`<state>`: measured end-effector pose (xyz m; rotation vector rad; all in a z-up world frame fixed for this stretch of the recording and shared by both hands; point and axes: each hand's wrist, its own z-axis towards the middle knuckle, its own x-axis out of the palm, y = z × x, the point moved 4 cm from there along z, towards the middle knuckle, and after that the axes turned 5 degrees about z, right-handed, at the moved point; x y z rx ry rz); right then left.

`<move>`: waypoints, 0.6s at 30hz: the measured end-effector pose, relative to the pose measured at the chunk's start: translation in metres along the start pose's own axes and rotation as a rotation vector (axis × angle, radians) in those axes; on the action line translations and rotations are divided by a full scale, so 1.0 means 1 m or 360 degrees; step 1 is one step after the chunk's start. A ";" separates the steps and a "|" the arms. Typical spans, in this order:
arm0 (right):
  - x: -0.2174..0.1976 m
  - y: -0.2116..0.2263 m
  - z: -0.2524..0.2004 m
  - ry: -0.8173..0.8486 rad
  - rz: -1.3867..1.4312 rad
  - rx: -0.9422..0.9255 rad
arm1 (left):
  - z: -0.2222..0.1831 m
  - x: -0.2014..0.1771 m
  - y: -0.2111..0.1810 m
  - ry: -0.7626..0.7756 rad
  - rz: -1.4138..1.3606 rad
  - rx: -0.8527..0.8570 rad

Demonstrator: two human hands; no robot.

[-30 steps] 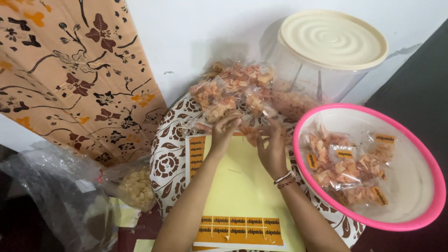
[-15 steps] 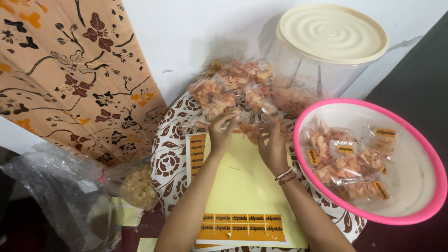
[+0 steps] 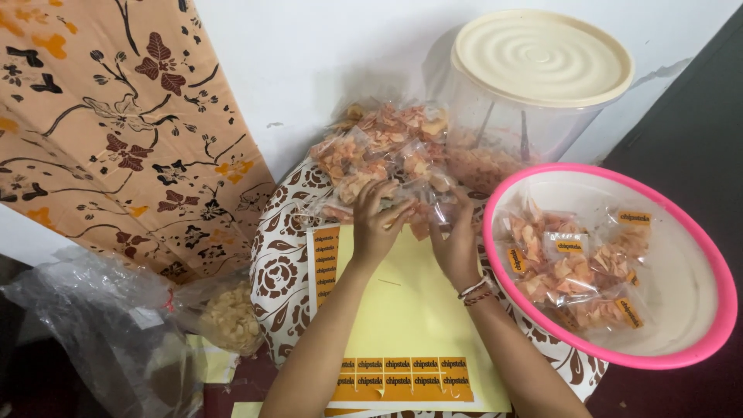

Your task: The person picks up a sheet of labels, removes individual labels, and sticks them onto clear plastic bags of snacks.

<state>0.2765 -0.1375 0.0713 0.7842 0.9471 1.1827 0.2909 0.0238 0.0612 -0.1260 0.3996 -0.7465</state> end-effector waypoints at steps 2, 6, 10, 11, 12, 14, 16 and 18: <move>0.004 -0.007 -0.001 -0.0017 0.0012 -0.0045 | -0.003 0.003 0.004 -0.0010 0.0064 0.0006; 0.004 -0.024 -0.002 -0.0035 -0.0048 -0.0116 | -0.012 0.012 0.010 -0.0010 0.0174 -0.0066; 0.005 -0.021 -0.002 -0.0039 -0.0057 -0.0147 | -0.013 0.011 0.007 -0.0006 0.0165 -0.0086; 0.005 -0.021 -0.002 -0.0032 -0.0060 -0.0153 | -0.012 0.011 0.007 -0.0004 0.0164 -0.0088; 0.005 -0.020 -0.001 -0.0026 -0.0064 -0.0158 | -0.012 0.010 0.006 -0.0002 0.0162 -0.0090; 0.006 -0.016 -0.002 -0.0048 -0.0059 -0.0168 | -0.013 0.013 0.010 0.0037 0.0187 -0.0087; 0.004 -0.015 -0.001 -0.0070 -0.0055 -0.0181 | -0.014 0.014 0.016 0.0073 0.0213 -0.0083; -0.001 -0.015 0.000 -0.0161 -0.0100 -0.0199 | -0.015 0.015 0.025 0.0115 0.0223 -0.0144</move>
